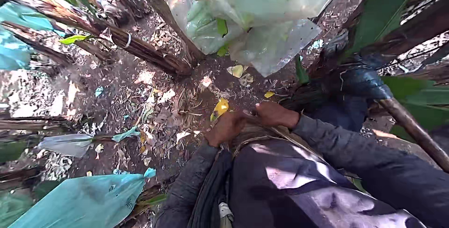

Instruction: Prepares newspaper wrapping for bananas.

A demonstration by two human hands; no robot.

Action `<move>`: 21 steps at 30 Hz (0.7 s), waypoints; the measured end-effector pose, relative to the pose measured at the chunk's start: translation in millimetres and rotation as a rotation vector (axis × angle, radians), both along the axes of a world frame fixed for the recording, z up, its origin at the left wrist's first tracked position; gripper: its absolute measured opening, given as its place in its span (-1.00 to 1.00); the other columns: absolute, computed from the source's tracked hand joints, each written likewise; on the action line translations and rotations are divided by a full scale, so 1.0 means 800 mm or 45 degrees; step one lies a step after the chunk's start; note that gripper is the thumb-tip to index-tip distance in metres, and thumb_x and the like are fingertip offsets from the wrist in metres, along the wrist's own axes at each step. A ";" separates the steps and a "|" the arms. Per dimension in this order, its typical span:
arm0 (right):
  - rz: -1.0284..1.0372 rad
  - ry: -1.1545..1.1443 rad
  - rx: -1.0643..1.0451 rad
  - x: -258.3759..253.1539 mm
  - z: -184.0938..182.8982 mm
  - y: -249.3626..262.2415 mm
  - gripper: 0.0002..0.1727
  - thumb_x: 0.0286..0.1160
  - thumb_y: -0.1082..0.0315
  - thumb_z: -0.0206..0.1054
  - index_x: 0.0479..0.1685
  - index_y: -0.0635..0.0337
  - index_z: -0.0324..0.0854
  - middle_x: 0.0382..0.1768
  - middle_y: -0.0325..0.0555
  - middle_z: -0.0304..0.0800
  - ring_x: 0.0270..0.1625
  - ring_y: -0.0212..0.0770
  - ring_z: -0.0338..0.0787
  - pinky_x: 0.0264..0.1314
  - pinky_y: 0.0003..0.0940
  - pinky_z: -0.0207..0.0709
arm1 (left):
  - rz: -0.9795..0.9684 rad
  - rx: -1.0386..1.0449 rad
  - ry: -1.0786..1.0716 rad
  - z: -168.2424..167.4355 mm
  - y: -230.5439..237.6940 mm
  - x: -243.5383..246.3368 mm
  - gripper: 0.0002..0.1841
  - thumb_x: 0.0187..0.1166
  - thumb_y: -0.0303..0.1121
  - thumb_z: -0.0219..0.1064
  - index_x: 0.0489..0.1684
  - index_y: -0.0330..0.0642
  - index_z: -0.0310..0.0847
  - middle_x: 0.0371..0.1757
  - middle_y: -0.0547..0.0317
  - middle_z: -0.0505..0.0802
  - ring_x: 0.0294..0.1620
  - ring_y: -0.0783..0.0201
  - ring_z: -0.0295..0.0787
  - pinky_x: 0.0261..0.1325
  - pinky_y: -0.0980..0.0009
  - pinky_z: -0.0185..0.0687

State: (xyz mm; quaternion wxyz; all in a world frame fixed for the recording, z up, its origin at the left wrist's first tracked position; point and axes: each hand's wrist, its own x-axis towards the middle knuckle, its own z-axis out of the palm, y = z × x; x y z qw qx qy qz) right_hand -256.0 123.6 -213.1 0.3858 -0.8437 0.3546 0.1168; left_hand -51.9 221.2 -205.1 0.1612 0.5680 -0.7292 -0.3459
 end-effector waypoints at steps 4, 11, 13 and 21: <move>0.032 -0.371 0.012 0.009 -0.001 -0.021 -0.84 0.54 0.28 0.37 -0.33 0.13 0.77 -0.45 -0.07 0.75 -0.34 -0.07 0.76 -0.19 0.08 0.64 | -0.012 0.125 -0.150 -0.060 0.018 -0.027 -0.64 0.76 -0.26 0.13 0.27 -0.28 0.71 0.24 -0.12 0.84 0.34 0.00 0.77 0.51 -0.01 0.60; 0.081 -0.859 0.256 0.000 0.089 -0.026 -0.85 0.50 0.41 0.32 -0.34 0.13 0.80 -0.60 -0.30 0.65 -0.59 -0.41 0.56 -0.54 -0.41 0.47 | 0.147 -0.278 -0.102 -0.030 0.057 -0.052 -0.66 0.76 -0.40 0.08 0.23 -0.36 0.74 0.32 -0.14 0.82 0.44 0.02 0.72 0.62 0.12 0.50; 0.138 -0.895 0.271 0.000 0.113 -0.028 -0.86 0.45 0.44 0.33 -0.35 0.15 0.80 -0.61 -0.30 0.66 -0.60 -0.42 0.56 -0.56 -0.43 0.46 | 0.303 -0.387 -0.175 -0.009 0.051 -0.055 -0.70 0.70 -0.49 0.12 0.15 -0.37 0.76 0.15 -0.15 0.88 0.24 0.02 0.84 0.43 0.15 0.67; 0.277 -1.034 0.317 -0.010 0.148 -0.028 -0.90 0.35 0.46 0.36 -0.37 0.20 0.81 -0.62 -0.34 0.68 -0.60 -0.52 0.56 -0.58 -0.56 0.46 | 0.421 0.156 -0.241 -0.015 0.015 -0.035 -0.64 0.72 -0.25 0.18 0.29 -0.26 0.70 0.24 -0.17 0.82 0.36 0.00 0.74 0.46 0.02 0.58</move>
